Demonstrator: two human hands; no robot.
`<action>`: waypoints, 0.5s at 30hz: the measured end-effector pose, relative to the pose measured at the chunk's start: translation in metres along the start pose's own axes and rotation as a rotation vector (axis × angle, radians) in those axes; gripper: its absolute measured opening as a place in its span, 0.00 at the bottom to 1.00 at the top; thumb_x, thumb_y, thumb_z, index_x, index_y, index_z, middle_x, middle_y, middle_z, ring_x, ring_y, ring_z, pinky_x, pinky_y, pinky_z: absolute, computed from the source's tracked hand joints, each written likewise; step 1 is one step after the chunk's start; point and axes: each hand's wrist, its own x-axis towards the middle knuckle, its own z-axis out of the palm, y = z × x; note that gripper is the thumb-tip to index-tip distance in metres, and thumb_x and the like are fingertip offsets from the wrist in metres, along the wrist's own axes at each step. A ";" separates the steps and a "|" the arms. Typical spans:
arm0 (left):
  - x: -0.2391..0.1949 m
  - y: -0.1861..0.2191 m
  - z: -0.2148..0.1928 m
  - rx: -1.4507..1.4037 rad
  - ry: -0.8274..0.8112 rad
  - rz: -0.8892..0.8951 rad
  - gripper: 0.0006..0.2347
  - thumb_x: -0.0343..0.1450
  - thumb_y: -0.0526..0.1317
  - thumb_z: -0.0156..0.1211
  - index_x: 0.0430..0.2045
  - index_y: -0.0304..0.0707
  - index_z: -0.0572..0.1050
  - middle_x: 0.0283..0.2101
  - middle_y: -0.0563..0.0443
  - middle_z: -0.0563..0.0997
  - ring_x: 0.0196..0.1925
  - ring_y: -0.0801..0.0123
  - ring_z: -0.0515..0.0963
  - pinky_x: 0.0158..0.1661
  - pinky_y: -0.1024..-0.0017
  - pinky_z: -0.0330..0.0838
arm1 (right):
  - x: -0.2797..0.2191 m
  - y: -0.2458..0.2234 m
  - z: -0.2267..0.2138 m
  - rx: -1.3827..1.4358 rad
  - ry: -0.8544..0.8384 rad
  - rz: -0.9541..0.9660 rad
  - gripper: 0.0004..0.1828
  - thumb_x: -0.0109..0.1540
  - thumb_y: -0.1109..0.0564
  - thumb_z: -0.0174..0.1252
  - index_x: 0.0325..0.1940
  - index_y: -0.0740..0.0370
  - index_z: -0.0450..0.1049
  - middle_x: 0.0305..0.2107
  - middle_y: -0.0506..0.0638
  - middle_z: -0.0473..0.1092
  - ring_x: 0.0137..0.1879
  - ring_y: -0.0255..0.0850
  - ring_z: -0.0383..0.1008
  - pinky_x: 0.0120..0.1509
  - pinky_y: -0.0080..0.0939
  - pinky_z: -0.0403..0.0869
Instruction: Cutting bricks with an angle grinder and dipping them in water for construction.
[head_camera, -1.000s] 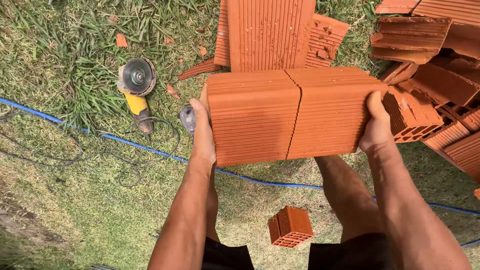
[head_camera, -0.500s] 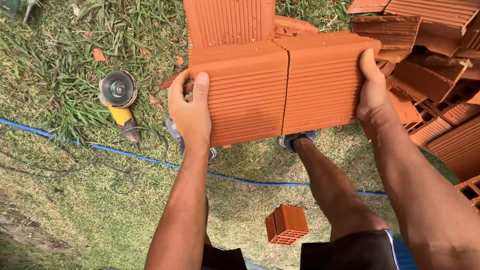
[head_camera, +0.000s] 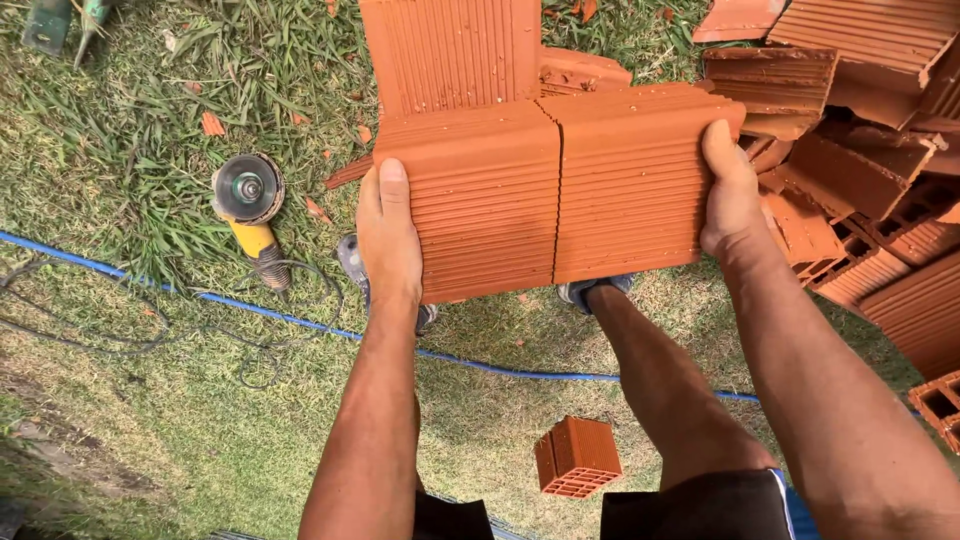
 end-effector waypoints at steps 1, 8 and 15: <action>0.002 -0.002 0.000 -0.003 -0.001 0.009 0.27 0.76 0.62 0.45 0.60 0.41 0.70 0.54 0.37 0.73 0.60 0.51 0.74 0.64 0.57 0.61 | 0.002 0.000 0.002 0.003 0.000 -0.010 0.38 0.60 0.27 0.63 0.66 0.50 0.69 0.54 0.54 0.73 0.62 0.51 0.76 0.66 0.60 0.76; -0.004 0.000 0.005 -0.136 -0.105 -0.024 0.30 0.69 0.55 0.66 0.64 0.44 0.67 0.57 0.41 0.74 0.61 0.56 0.73 0.65 0.53 0.62 | 0.002 0.005 -0.003 -0.005 0.013 0.029 0.38 0.59 0.26 0.64 0.65 0.48 0.70 0.54 0.53 0.72 0.62 0.51 0.75 0.66 0.60 0.76; 0.005 -0.011 0.001 -0.157 -0.150 0.036 0.33 0.65 0.54 0.73 0.64 0.45 0.67 0.55 0.41 0.76 0.57 0.57 0.76 0.61 0.53 0.67 | -0.002 -0.005 0.005 -0.037 -0.030 -0.005 0.40 0.59 0.24 0.63 0.65 0.48 0.70 0.55 0.53 0.73 0.61 0.48 0.76 0.65 0.58 0.77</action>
